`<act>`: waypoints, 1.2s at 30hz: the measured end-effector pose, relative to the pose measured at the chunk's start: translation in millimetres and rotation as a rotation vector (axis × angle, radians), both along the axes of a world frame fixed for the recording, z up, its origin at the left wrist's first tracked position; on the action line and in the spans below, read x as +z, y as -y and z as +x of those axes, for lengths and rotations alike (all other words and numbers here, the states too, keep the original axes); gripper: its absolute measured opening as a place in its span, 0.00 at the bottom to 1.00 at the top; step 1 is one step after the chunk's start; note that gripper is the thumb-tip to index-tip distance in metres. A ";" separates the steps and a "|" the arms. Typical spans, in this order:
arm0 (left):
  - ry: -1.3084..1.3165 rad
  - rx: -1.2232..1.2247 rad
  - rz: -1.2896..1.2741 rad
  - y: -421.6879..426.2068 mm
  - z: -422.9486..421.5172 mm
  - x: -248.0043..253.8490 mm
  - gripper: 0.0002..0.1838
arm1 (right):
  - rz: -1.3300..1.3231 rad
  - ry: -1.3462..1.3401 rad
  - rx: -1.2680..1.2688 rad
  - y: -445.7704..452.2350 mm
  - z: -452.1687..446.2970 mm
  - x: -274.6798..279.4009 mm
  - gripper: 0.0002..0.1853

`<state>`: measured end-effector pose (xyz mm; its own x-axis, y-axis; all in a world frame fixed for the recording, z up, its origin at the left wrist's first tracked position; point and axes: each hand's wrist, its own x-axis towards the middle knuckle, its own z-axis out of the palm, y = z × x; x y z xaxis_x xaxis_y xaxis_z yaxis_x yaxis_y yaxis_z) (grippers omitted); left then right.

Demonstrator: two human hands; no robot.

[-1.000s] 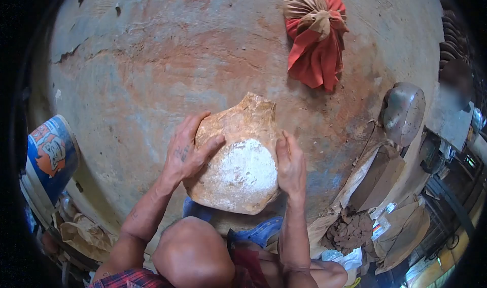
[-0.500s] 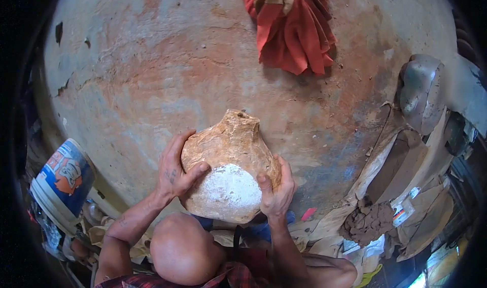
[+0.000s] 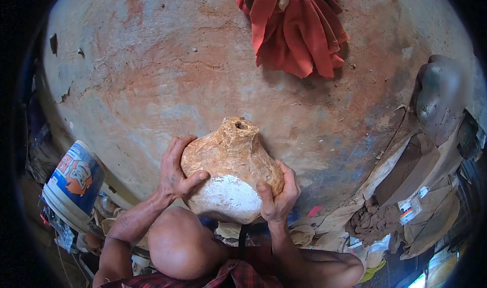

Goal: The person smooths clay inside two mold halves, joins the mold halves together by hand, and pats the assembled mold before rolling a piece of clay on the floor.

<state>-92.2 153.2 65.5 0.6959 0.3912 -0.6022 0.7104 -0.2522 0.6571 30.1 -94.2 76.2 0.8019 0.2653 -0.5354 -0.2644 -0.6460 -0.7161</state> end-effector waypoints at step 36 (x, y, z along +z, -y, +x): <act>0.485 0.017 0.172 44.3 -83.6 55.7 0.59 | 0.363 0.377 0.193 45.2 -60.3 34.5 0.61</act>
<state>-175.8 108.8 121.1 0.8720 0.4698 -0.1374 0.3387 -0.3767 0.8622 -30.2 -139.3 110.6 0.8391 0.5397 -0.0675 0.1520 -0.3519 -0.9236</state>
